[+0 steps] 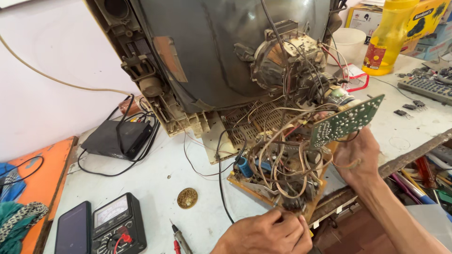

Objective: The person inspects a green circuit board, then uses pliers to cut and adjust wires on the internal electronics of a CRT television. They repeatedly handle the board and wires, making small adjustments throughout the clip.

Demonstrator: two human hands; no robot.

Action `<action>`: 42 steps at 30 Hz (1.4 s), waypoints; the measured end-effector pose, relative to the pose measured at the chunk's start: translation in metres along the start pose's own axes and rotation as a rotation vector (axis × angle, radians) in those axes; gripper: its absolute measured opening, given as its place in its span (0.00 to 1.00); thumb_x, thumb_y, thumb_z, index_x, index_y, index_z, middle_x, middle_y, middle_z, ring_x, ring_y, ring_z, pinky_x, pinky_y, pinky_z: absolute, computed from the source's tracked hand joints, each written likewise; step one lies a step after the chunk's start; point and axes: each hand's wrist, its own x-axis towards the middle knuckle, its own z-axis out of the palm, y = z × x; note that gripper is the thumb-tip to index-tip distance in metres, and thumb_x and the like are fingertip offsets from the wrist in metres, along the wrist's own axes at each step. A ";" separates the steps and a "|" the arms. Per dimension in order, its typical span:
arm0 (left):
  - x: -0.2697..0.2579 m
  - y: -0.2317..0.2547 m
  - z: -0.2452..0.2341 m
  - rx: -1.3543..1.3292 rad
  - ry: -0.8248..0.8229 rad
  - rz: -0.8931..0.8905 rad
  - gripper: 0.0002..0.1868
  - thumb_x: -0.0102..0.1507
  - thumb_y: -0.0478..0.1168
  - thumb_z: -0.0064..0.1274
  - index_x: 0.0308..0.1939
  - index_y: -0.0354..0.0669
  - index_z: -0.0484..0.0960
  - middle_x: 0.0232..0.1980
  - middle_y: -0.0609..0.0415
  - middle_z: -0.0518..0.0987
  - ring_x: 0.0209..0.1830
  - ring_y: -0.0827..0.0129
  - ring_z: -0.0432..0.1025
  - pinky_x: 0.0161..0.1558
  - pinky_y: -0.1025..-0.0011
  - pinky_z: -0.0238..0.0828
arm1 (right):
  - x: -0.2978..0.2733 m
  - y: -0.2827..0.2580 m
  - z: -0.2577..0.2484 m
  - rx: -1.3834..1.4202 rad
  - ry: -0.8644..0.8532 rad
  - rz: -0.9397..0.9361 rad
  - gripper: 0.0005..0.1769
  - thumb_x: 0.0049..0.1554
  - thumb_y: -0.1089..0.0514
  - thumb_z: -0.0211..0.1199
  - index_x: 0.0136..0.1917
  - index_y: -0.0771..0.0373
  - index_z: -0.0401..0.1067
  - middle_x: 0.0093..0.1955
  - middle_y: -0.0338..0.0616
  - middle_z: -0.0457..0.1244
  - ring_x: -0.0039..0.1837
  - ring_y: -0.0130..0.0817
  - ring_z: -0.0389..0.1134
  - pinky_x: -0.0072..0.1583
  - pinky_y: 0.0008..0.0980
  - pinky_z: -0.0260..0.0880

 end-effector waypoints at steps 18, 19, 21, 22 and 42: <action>-0.060 -0.114 0.020 -0.202 0.372 -0.944 0.09 0.63 0.34 0.61 0.29 0.44 0.78 0.27 0.55 0.78 0.23 0.67 0.72 0.25 0.66 0.68 | 0.046 0.028 0.005 -0.351 -0.041 0.121 0.29 0.55 0.70 0.58 0.69 0.60 0.66 0.74 0.47 0.64 0.63 0.38 0.67 0.58 0.45 0.72; -0.070 -0.125 0.021 -0.163 0.273 -1.115 0.02 0.62 0.33 0.60 0.35 0.40 0.83 0.29 0.51 0.80 0.25 0.62 0.75 0.27 0.62 0.69 | 0.047 0.030 0.008 -0.354 -0.053 0.119 0.29 0.56 0.71 0.58 0.70 0.60 0.65 0.74 0.47 0.64 0.61 0.39 0.67 0.56 0.45 0.71; -0.083 -0.136 0.030 -0.196 0.111 -1.250 0.12 0.56 0.29 0.58 0.44 0.39 0.84 0.35 0.46 0.81 0.34 0.54 0.76 0.35 0.59 0.71 | 0.047 0.030 0.012 -0.372 -0.063 0.129 0.31 0.55 0.71 0.58 0.72 0.61 0.64 0.76 0.46 0.63 0.62 0.40 0.67 0.54 0.43 0.71; -0.089 -0.143 0.036 -0.212 0.030 -1.313 0.19 0.53 0.27 0.57 0.48 0.39 0.84 0.38 0.44 0.81 0.38 0.50 0.76 0.39 0.58 0.72 | 0.048 0.032 0.014 -0.380 -0.067 0.130 0.32 0.55 0.70 0.59 0.73 0.61 0.64 0.77 0.46 0.62 0.62 0.41 0.67 0.54 0.42 0.71; -0.122 -0.142 0.067 0.322 -0.295 -0.993 0.04 0.59 0.34 0.51 0.38 0.42 0.78 0.40 0.53 0.76 0.49 0.61 0.69 0.50 0.61 0.64 | 0.058 0.026 0.008 -0.192 -0.211 0.136 0.38 0.47 0.68 0.71 0.71 0.61 0.66 0.79 0.48 0.60 0.73 0.37 0.67 0.69 0.42 0.67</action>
